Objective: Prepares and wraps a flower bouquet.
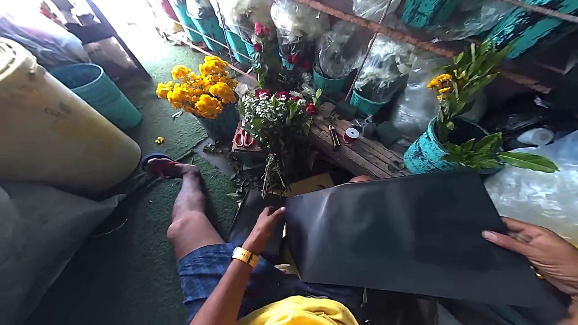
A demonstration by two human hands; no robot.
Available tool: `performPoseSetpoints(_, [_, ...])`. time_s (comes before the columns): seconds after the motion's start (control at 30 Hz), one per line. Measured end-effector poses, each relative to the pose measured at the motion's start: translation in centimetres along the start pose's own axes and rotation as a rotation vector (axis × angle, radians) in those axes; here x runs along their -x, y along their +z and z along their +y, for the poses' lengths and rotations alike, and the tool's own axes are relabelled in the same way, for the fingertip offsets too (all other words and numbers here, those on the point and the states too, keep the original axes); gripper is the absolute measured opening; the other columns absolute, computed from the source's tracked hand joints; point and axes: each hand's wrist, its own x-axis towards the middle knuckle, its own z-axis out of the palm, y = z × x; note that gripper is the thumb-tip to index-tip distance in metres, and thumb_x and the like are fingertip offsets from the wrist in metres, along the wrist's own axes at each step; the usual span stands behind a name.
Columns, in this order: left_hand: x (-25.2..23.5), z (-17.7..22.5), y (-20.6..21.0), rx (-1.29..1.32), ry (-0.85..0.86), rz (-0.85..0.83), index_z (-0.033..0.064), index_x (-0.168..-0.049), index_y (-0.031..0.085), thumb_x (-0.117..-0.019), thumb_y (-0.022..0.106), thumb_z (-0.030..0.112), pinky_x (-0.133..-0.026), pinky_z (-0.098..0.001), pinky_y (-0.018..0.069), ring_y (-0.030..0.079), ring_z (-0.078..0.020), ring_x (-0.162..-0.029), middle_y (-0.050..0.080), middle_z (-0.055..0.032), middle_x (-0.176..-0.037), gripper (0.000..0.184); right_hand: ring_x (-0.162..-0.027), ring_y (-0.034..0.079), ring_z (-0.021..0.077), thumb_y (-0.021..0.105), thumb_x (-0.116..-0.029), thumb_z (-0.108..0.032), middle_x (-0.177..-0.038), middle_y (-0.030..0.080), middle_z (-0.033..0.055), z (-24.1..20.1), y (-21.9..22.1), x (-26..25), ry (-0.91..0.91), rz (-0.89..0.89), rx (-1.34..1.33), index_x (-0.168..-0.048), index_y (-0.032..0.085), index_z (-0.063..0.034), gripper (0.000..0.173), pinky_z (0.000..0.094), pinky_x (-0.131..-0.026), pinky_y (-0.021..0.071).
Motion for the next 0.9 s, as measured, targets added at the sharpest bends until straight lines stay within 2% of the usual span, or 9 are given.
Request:
performPoseSetpoints(0.1, [0.6,-2.4,1.2,0.267,-0.330,-0.166,0.0085,-0.137,0.057,-0.0950,0.059,0.062,-0.085,-0.0540,0.0562,0.068,-0.0329,-0.104,0.069,-0.0170,-0.119,0.068,-0.081,0.073,0.0067,0.068,-0.0889,-0.007,-0.094,0.076,0.0013,0.7,-1.1,-1.0,0.050,0.005,-0.008,-0.112,0.070,-0.0066,0.023,0.0254,-0.075,0.0623])
performPoseSetpoints(0.2, [-0.7,-3.6,3.7,0.361,-0.389,-0.246,0.0077,-0.133,0.060,-0.0944,0.064,0.056,-0.085,-0.0516,0.0561,0.070,-0.0305,-0.100,0.072,-0.0155,-0.114,0.062,-0.080,0.073,0.0074,0.067,-0.0894,-0.007,-0.093,0.076,0.0023,1.3,-1.8,-1.9,0.053,0.022,-0.040,-0.111,0.070,-0.0064,0.022,0.0259,-0.073,0.0627])
performPoseSetpoints(0.3, [-1.5,-4.0,5.6,0.325,-0.279,-0.227,0.0104,-0.141,0.054,-0.0974,0.065,0.047,-0.084,-0.0490,0.0553,0.068,-0.0290,-0.101,0.069,-0.0162,-0.118,0.058,-0.080,0.073,0.0082,0.070,-0.0884,-0.012,-0.094,0.076,0.0027,2.0,-2.2,-2.8,0.035,0.033,-0.035,-0.111,0.070,-0.0075,0.023,0.0266,-0.072,0.0629])
performPoseSetpoints(0.4, [-0.7,-2.8,6.2,0.083,0.097,-0.111,0.0016,-0.143,0.051,-0.0947,0.071,0.031,-0.093,-0.0510,0.0545,0.065,-0.0318,-0.110,0.064,-0.0218,-0.125,0.060,-0.082,0.072,0.0062,0.071,-0.0879,-0.015,-0.094,0.074,-0.0003,-0.3,-0.9,-2.7,-0.065,0.098,0.046,-0.111,0.068,-0.0089,0.024,0.0255,-0.075,0.0620])
performPoseSetpoints(0.57, [4.5,11.6,5.1,-0.207,0.755,-0.199,0.0092,-0.143,0.056,-0.0916,0.070,0.041,-0.104,-0.0451,0.0533,0.058,-0.0218,-0.128,0.060,-0.0105,-0.139,0.061,-0.084,0.069,0.0095,0.073,-0.0903,-0.023,-0.093,0.073,0.0002,-11.3,1.1,-4.5,-0.403,0.008,0.497,-0.106,0.072,-0.0111,0.020,0.0375,-0.079,0.0613])
performPoseSetpoints(0.67, [9.0,23.4,5.3,-0.322,1.043,-0.208,0.0174,-0.151,0.047,-0.0883,0.076,0.039,-0.106,-0.0501,0.0500,0.051,-0.0223,-0.136,0.053,-0.0062,-0.148,0.072,-0.086,0.067,0.0029,0.068,-0.0918,-0.029,-0.092,0.071,-0.0076,-19.9,3.2,-6.3,-0.702,-0.223,0.669,-0.099,0.074,-0.0184,0.014,0.0306,-0.080,0.0590])
performPoseSetpoints(0.8, [9.8,33.4,5.2,-0.108,0.997,-0.536,0.0213,-0.162,0.024,-0.0800,0.081,0.030,-0.098,-0.0430,0.0549,0.055,-0.0209,-0.131,0.049,-0.0039,-0.152,0.100,-0.086,0.066,0.0033,0.068,-0.0953,-0.017,-0.092,0.070,-0.0044,-29.8,5.7,-5.9,-0.968,-0.484,0.673,-0.099,0.074,-0.0127,0.009,0.0223,-0.078,0.0572])
performPoseSetpoints(0.87, [8.2,35.3,4.7,0.077,0.948,-0.799,0.0138,-0.150,0.040,-0.0861,0.074,0.009,-0.096,-0.0400,0.0577,0.065,-0.0189,-0.115,0.063,-0.0072,-0.133,0.073,-0.087,0.067,0.0034,0.070,-0.0950,-0.015,-0.093,0.072,-0.0038,-32.9,5.8,-5.2,-1.005,-0.505,0.679,-0.101,0.075,-0.0120,0.008,0.0210,-0.079,0.0588])
performPoseSetpoints(0.9, [8.1,35.6,4.4,0.161,0.947,-0.859,0.0070,-0.133,0.057,-0.0880,0.070,0.002,-0.091,-0.0402,0.0600,0.070,-0.0195,-0.103,0.071,-0.0104,-0.117,0.047,-0.088,0.067,0.0027,0.070,-0.0946,-0.017,-0.094,0.072,-0.0045,-33.8,5.6,-5.0,-1.011,-0.458,0.694,-0.102,0.075,-0.0130,0.009,0.0203,-0.079,0.0587])
